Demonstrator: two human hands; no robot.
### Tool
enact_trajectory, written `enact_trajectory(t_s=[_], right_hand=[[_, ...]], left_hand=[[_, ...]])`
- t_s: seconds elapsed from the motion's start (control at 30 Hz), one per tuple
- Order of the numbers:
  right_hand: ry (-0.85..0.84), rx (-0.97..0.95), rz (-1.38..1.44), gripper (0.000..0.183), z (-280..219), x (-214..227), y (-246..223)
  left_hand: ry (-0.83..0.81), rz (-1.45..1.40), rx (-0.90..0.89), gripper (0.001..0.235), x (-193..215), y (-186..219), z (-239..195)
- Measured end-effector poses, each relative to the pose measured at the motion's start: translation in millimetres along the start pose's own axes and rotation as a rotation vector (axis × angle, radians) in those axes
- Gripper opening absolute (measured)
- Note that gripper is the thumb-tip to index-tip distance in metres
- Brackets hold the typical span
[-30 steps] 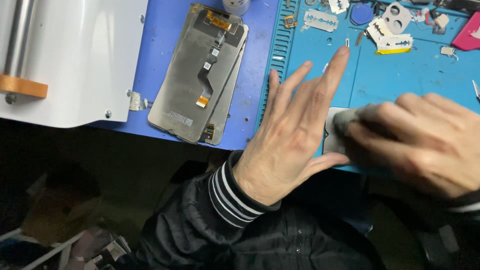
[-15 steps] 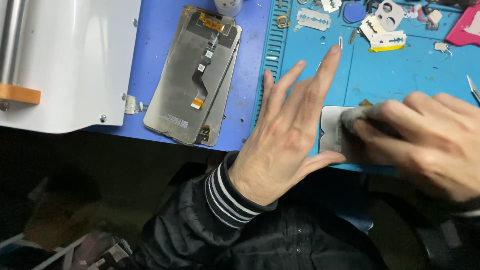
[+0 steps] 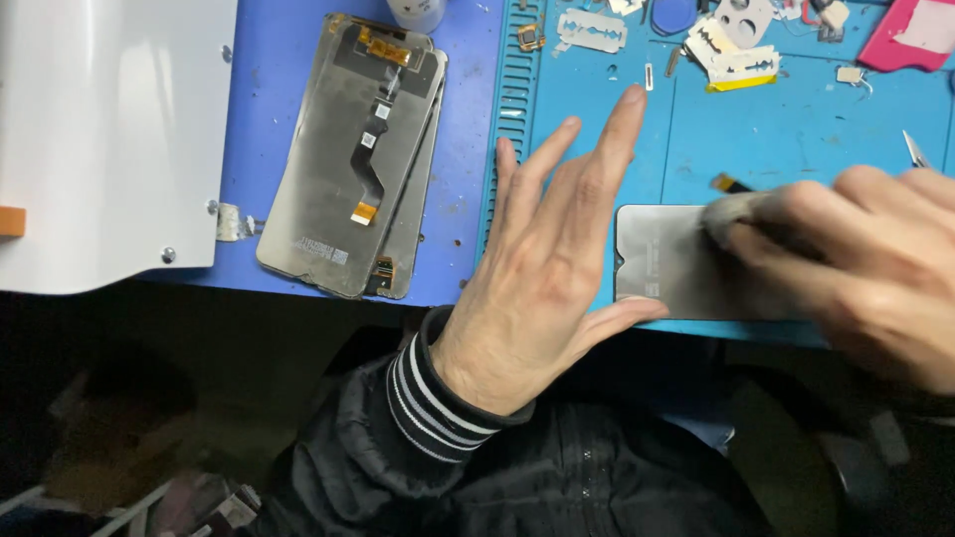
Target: The person cleans a smartphone screen assembly using a cloth. They wipe the surface of the screen repeatedly, turning it over to clean different areas, while other tools and parts remain on the workbench.
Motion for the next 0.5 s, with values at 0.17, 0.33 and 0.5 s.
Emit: enact_trajectory(t_s=[0.17, 0.33, 0.5], right_hand=[[0.151, -0.011, -0.077, 0.023, 26, 20, -13], [-0.118, -0.076, 0.050, 0.054, -12, -11, 7], [0.103, 0.000, 0.043, 0.035, -7, 12, -7]], left_hand=[[-0.015, -0.041, 0.000, 0.148, 4, 1, 0], [-0.010, 0.012, 0.000, 0.154, -1, -1, -1], [0.007, -0.099, -0.011, 0.150, 0, -1, -3]])
Point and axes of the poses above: each hand's wrist, its own z-axis towards the middle knuckle, its own x-axis out of the back of the hand, y = z × x, the point moved 7 cm from there along z, towards the middle knuckle, and after that the axes turned 8 degrees about x, right-handed, at the moved point
